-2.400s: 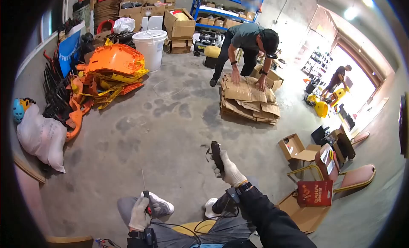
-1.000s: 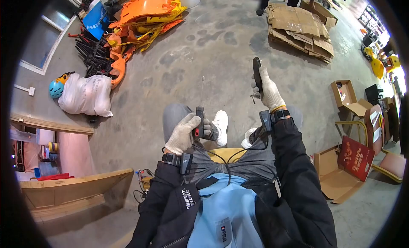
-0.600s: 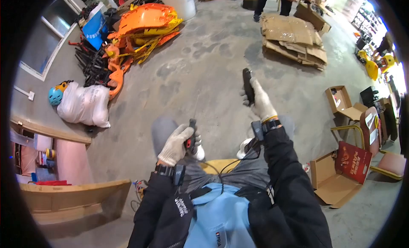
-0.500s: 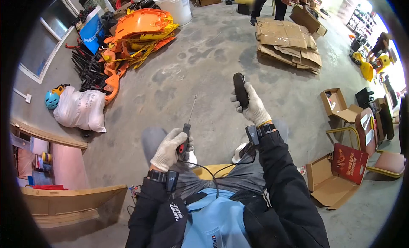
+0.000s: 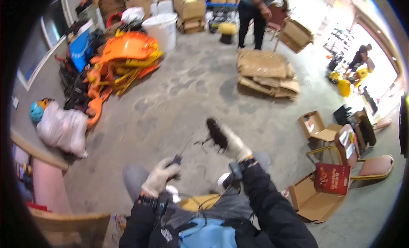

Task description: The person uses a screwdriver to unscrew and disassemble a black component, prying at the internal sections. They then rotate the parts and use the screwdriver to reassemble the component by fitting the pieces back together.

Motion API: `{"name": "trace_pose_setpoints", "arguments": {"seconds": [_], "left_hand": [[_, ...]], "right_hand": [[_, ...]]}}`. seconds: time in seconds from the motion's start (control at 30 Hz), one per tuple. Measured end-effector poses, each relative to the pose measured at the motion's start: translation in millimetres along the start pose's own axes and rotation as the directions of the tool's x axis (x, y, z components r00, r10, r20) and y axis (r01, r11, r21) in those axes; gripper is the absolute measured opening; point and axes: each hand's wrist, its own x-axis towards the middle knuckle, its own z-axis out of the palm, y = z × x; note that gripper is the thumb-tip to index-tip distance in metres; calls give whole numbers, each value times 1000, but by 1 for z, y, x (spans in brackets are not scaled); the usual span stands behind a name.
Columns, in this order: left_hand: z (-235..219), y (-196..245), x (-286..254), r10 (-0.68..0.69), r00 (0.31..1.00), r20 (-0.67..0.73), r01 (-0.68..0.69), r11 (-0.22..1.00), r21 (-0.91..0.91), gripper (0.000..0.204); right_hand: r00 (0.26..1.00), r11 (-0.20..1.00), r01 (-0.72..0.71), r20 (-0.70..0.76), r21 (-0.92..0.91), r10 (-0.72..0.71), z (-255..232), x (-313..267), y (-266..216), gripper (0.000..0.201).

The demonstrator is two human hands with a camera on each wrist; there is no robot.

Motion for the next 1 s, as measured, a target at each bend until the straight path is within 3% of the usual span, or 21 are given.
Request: {"name": "trace_pose_setpoints", "arguments": {"seconds": [0.13, 0.2, 0.43, 0.53, 0.67, 0.73, 0.97, 1.0], "left_hand": [[3, -11, 18, 0, 999, -48, -8, 987, -159, 32], [5, -13, 20, 6, 985, -172, -44, 976, -214, 32], [-6, -41, 44, 18, 989, -147, -76, 915, -396, 34], [-9, -42, 45, 7, 997, -81, -39, 920, -391, 36], [-9, -29, 33, -85, 994, -64, 55, 926, -374, 32], [-15, -39, 34, -87, 995, -51, 60, 918, -393, 31], [-27, -43, 29, -38, 994, -107, 4, 953, -303, 28], [-28, -40, 27, -32, 994, -107, -3, 950, -312, 28]], "right_hand": [[995, 983, -100, 10, -155, 102, -15, 12, 24, 64], [985, 972, -163, 33, -172, 171, -13, 11, 32, 66], [924, 948, -283, 226, -144, 310, -3, 12, 58, 70], [926, 927, -355, 87, -124, 366, 10, 12, 82, 70], [916, 918, -368, 112, -146, 385, 38, 11, 97, 73], [843, 892, -416, 292, -179, 452, 37, 12, 106, 75], [862, 901, -400, 267, -167, 431, 43, 20, 128, 72], [923, 821, -302, 68, -484, 379, 64, 8, 107, 66]]}}
